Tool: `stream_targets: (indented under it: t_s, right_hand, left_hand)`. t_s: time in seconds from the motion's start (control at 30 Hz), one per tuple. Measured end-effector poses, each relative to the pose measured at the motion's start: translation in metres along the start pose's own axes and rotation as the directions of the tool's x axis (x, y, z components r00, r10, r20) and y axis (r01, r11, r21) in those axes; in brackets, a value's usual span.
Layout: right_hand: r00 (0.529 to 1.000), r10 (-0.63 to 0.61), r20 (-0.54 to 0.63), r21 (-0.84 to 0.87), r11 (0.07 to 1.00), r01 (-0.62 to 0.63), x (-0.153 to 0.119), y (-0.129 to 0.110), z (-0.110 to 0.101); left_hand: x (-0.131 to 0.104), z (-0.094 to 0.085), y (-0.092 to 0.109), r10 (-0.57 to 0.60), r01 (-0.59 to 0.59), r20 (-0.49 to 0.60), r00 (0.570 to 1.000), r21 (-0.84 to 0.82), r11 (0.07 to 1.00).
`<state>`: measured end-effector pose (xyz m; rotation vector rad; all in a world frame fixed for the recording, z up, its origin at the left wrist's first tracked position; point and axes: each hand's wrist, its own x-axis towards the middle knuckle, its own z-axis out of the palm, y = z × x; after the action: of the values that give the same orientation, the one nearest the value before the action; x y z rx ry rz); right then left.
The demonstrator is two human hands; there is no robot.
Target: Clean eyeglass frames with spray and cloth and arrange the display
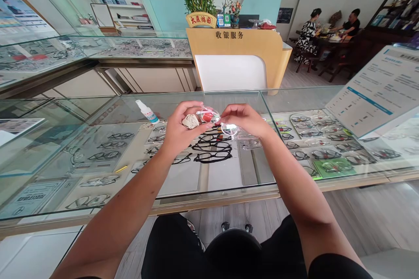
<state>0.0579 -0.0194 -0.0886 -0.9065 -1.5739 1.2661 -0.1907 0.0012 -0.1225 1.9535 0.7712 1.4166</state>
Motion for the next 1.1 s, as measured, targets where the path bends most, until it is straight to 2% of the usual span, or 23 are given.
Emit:
stream_targets:
  t_s: [0.2, 0.27, 0.33, 0.47, 0.57, 0.7, 0.8, 0.87, 0.93, 1.0, 1.1]
  right_hand:
    - [0.999, -0.032, 0.001, -0.033, 0.999, 0.032, 0.001, 0.004, -0.002]
    - [0.997, -0.066, -0.041, -0.042, 0.997, 0.064, 0.003, 0.005, -0.006]
    - [0.982, -0.124, -0.139, -0.036, 0.992, 0.121, 0.004, 0.006, -0.012]
    - [0.904, -0.200, -0.378, 0.021, 0.974, 0.224, -0.001, 0.005, -0.024]
    - [0.836, -0.200, -0.511, 0.038, 0.966, 0.254, -0.020, 0.008, -0.025]
    - [0.740, -0.203, -0.642, -0.033, 0.971, 0.238, -0.060, 0.024, -0.008]
    - [0.672, -0.213, -0.709, -0.093, 0.973, 0.210, -0.087, 0.037, 0.015]
    - [0.624, -0.256, -0.738, -0.162, 0.965, 0.205, -0.100, 0.043, 0.030]
    - [0.568, -0.342, -0.749, -0.282, 0.940, 0.193, -0.110, 0.045, 0.043]
    - [0.496, -0.446, -0.745, -0.421, 0.891, 0.168, -0.117, 0.047, 0.050]
    - [0.418, -0.567, -0.710, -0.573, 0.810, 0.125, -0.125, 0.050, 0.051]
  left_hand:
    - [-0.001, 0.001, -0.001, 0.042, -0.043, 0.020, 0.999, 0.056, 0.998]
    - [-0.001, 0.001, -0.003, 0.073, -0.073, 0.000, 0.997, 0.100, 0.992]
    - [-0.001, 0.001, -0.005, 0.103, -0.094, -0.043, 0.994, 0.167, 0.982]
    - [0.001, 0.000, -0.010, 0.120, -0.091, -0.092, 0.988, 0.277, 0.957]
    - [0.003, -0.002, -0.012, 0.127, -0.095, -0.083, 0.988, 0.312, 0.945]
    - [-0.001, 0.003, -0.003, 0.193, -0.199, 0.054, 0.980, 0.359, 0.912]
    - [-0.013, 0.023, 0.019, 0.200, -0.232, 0.136, 0.970, 0.299, 0.926]
    - [-0.022, 0.045, 0.036, 0.104, -0.138, 0.161, 0.981, 0.213, 0.967]
    - [-0.030, 0.069, 0.050, -0.050, 0.029, 0.215, 0.975, 0.102, 0.994]
    - [-0.035, 0.090, 0.058, -0.180, 0.194, 0.248, 0.952, -0.035, 0.980]
    - [-0.037, 0.109, 0.063, -0.281, 0.326, 0.232, 0.931, -0.190, 0.926]
